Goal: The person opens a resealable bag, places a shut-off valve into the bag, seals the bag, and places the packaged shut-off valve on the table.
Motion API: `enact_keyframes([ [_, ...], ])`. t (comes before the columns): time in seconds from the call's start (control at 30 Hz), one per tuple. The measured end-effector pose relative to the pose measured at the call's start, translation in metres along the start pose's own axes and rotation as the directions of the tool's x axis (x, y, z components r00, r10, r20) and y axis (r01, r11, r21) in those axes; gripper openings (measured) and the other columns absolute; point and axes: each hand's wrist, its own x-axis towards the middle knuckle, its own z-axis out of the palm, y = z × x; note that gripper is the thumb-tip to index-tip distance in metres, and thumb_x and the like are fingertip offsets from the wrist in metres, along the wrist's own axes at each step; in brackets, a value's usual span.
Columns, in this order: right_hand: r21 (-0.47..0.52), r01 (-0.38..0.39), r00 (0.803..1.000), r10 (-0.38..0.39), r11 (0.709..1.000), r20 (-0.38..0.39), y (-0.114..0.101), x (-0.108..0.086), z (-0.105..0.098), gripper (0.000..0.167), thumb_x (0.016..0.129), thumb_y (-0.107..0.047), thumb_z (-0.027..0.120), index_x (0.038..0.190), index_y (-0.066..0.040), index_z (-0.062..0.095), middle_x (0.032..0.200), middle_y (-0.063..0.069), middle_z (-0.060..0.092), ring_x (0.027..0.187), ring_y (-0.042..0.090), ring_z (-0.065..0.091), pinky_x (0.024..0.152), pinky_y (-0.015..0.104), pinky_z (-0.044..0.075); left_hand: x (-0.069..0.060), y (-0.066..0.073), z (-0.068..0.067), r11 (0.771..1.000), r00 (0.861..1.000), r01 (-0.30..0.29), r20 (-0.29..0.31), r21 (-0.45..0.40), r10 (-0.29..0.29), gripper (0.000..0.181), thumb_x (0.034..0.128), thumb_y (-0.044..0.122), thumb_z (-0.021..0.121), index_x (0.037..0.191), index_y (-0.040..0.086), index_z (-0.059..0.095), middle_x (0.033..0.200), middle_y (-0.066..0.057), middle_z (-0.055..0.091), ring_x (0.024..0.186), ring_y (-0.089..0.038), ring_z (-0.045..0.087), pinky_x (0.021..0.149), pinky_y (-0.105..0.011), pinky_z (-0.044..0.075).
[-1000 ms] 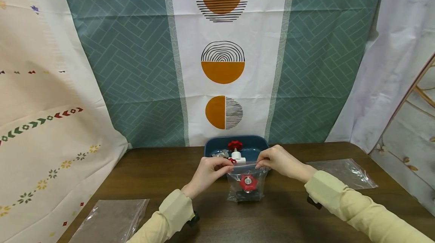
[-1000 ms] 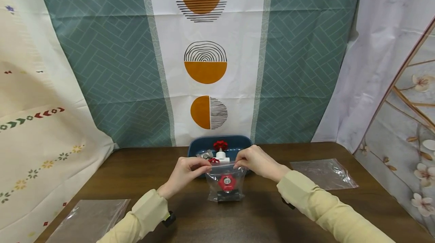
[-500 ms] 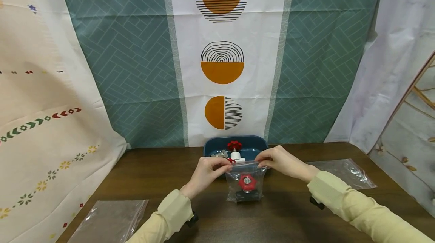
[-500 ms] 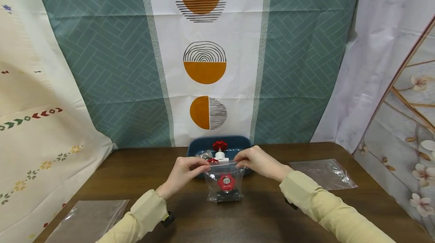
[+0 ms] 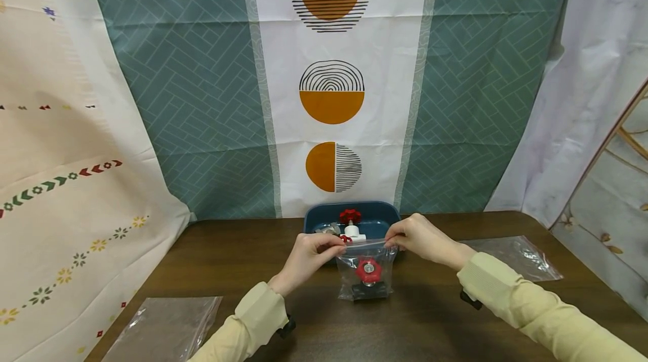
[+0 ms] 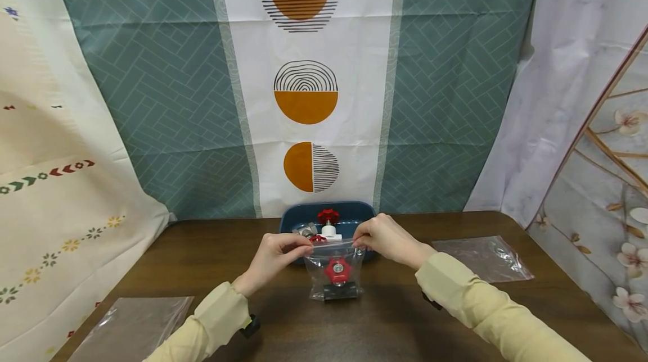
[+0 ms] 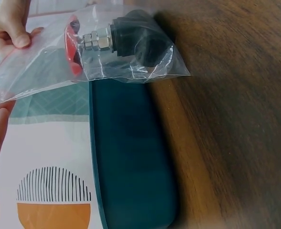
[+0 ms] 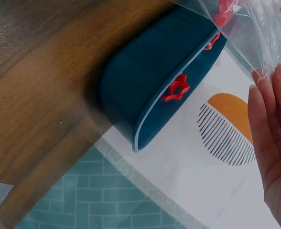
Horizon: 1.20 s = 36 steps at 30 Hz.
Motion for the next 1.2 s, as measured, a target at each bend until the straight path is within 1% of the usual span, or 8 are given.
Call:
enact_keyframes([
  [0.2,0.003,0.02,1.0,-0.02,1.0,-0.014,0.001,-0.002,0.001,0.006,0.08,-0.005,0.068,0.082,-0.01,0.07,0.076,-0.008,0.064,0.061,0.007,0.057,0.051,0.022,0.046,0.0,-0.001,0.001,1.0,1.0,0.005,-0.003,-0.004,-0.005,0.011,0.0828,0.009,0.066,0.093,0.006,0.069,0.087,0.005,0.065,0.07,-0.01,0.058,0.061,-0.026,0.05],
  [0.33,0.019,0.026,1.0,-0.026,0.999,-0.011,0.002,-0.003,0.002,0.005,0.081,-0.008,0.067,0.084,-0.011,0.07,0.078,-0.008,0.064,0.063,0.007,0.057,0.054,0.022,0.047,0.0,0.002,0.001,0.999,0.999,0.034,-0.005,0.001,-0.034,0.01,0.0818,0.007,0.066,0.091,0.007,0.069,0.086,0.005,0.064,0.07,-0.009,0.058,0.061,-0.025,0.05],
  [0.53,0.026,0.041,0.999,-0.04,0.999,-0.023,0.002,-0.005,0.002,0.007,0.081,-0.007,0.066,0.087,-0.009,0.069,0.08,-0.003,0.064,0.066,0.006,0.057,0.057,0.023,0.048,0.003,0.024,-0.001,0.999,0.999,0.044,0.01,-0.006,-0.044,0.014,0.0799,0.001,0.068,0.093,0.001,0.063,0.087,-0.008,0.063,0.074,-0.015,0.059,0.061,-0.03,0.051],
  [0.6,0.03,0.048,0.999,-0.047,0.998,-0.028,0.002,-0.005,0.002,0.007,0.081,-0.007,0.066,0.088,-0.009,0.069,0.081,-0.002,0.064,0.067,0.007,0.058,0.058,0.023,0.048,0.004,0.027,-0.001,0.998,0.998,0.06,0.014,-0.015,-0.06,0.017,0.0791,0.0,0.068,0.095,-0.001,0.061,0.088,-0.01,0.063,0.075,-0.016,0.059,0.062,-0.031,0.051],
  [0.87,0.031,0.065,0.997,-0.064,0.997,-0.034,0.002,-0.005,0.003,0.007,0.081,-0.009,0.067,0.088,-0.01,0.068,0.083,-0.004,0.064,0.068,0.005,0.058,0.06,0.023,0.049,-0.002,-0.003,0.008,0.976,0.977,0.207,0.073,-0.072,-0.202,0.027,0.0814,0.021,0.069,0.105,0.01,0.061,0.095,0.006,0.062,0.082,-0.009,0.059,0.067,-0.031,0.049],
  [1.03,0.03,0.06,0.998,-0.06,0.998,-0.028,0.001,-0.006,0.003,0.01,0.079,-0.005,0.068,0.089,-0.01,0.068,0.083,-0.006,0.064,0.068,0.005,0.058,0.061,0.022,0.049,-0.006,-0.008,0.012,0.959,0.964,0.259,0.098,-0.113,-0.249,0.026,0.0812,0.025,0.069,0.104,0.014,0.061,0.089,0.006,0.062,0.082,-0.013,0.058,0.07,-0.032,0.049],
  [1.13,0.031,0.072,0.997,-0.071,0.997,-0.031,0.002,-0.006,0.002,0.01,0.079,-0.006,0.068,0.089,-0.009,0.068,0.083,-0.005,0.064,0.068,0.006,0.058,0.061,0.023,0.049,-0.008,-0.01,0.014,0.945,0.95,0.304,0.113,-0.124,-0.291,0.026,0.0809,0.024,0.07,0.103,0.014,0.062,0.087,0.005,0.062,0.082,-0.014,0.057,0.071,-0.031,0.049],
  [1.2,0.034,0.076,0.997,-0.075,0.997,-0.032,0.002,-0.006,0.002,0.01,0.079,-0.005,0.068,0.088,-0.009,0.069,0.083,-0.005,0.064,0.068,0.006,0.057,0.061,0.023,0.049,-0.008,-0.009,0.015,0.927,0.935,0.345,0.136,-0.149,-0.327,0.026,0.0814,0.021,0.069,0.105,0.011,0.062,0.091,0.001,0.063,0.084,-0.015,0.057,0.071,-0.032,0.049],
])
